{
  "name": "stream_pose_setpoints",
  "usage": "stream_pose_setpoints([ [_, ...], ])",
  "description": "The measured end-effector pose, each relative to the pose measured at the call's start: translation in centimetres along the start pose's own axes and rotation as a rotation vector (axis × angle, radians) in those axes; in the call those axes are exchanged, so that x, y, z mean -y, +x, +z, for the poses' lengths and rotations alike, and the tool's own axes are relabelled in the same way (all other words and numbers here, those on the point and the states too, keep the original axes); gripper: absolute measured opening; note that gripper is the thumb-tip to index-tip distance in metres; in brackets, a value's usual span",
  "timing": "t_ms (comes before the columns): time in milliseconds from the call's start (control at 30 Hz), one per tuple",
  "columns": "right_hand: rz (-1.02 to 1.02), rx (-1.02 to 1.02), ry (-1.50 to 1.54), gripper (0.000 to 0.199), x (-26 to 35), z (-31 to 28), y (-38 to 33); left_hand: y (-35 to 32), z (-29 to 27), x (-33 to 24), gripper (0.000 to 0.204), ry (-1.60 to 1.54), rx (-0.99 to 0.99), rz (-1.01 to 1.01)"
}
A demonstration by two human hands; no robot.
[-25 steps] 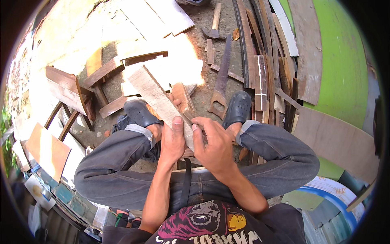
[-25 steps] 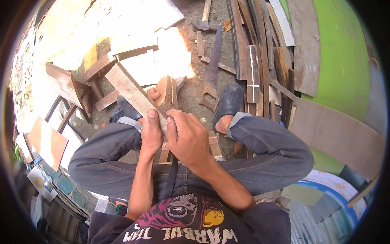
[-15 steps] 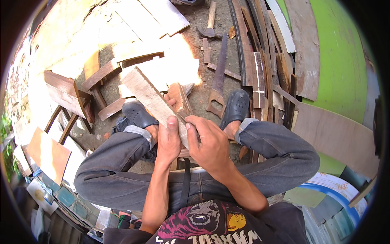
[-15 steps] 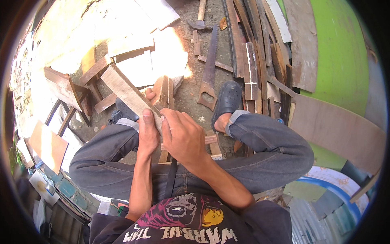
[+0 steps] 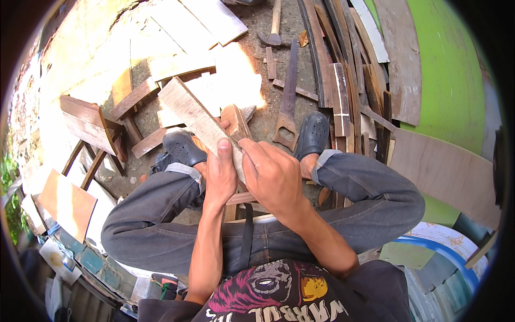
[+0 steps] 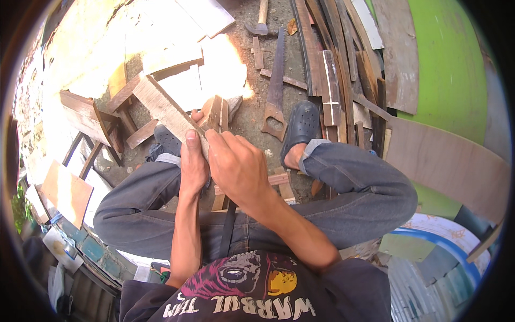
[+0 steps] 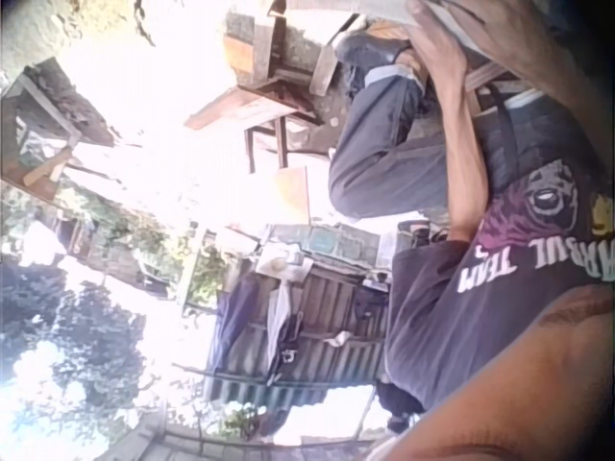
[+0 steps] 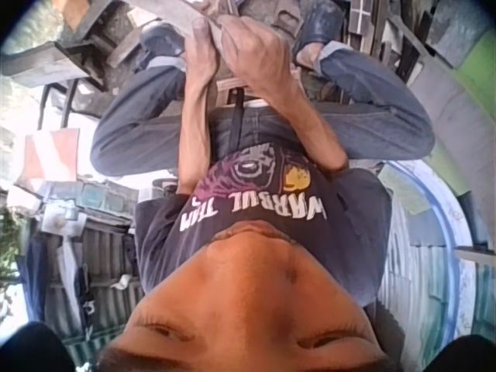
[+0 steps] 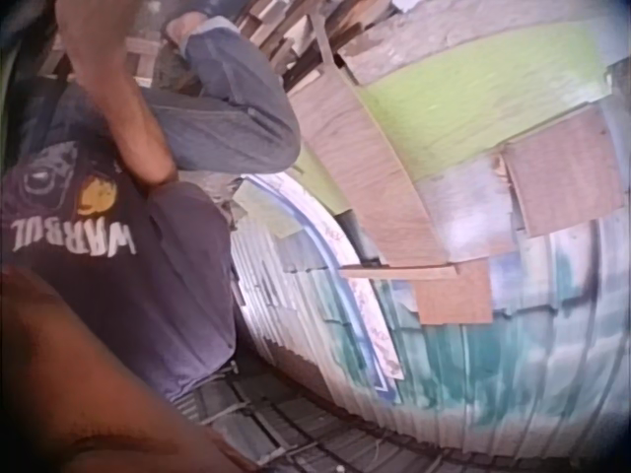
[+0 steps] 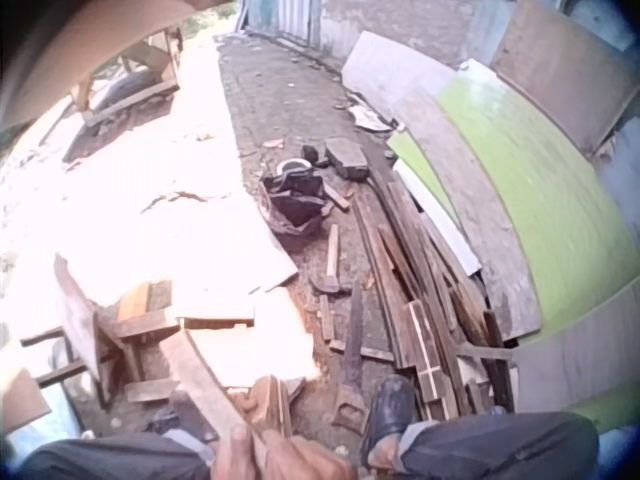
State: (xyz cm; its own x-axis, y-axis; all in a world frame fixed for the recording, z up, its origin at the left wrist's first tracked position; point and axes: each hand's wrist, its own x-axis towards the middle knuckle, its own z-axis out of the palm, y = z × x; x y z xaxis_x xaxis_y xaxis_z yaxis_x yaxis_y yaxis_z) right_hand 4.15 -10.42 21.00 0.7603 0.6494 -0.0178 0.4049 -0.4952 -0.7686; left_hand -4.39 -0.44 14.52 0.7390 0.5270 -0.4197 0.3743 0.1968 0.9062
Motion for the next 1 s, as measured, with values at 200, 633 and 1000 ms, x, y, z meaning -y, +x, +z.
stream_pose_setpoints([
  [200,-0.011,-0.005,-0.061,0.021,0.0,-0.3,-0.4,0.4,0.4,-0.1,0.071,-0.004,-0.005,0.016],
  [633,0.029,0.020,-0.142,0.019,0.1,-0.8,-1.7,1.3,-0.5,-0.8,0.069,-0.168,0.007,-0.123],
  [1000,0.161,0.183,-0.343,0.009,-3.4,-3.2,-4.4,1.7,0.1,-2.1,0.067,-0.171,-0.031,-0.115],
])
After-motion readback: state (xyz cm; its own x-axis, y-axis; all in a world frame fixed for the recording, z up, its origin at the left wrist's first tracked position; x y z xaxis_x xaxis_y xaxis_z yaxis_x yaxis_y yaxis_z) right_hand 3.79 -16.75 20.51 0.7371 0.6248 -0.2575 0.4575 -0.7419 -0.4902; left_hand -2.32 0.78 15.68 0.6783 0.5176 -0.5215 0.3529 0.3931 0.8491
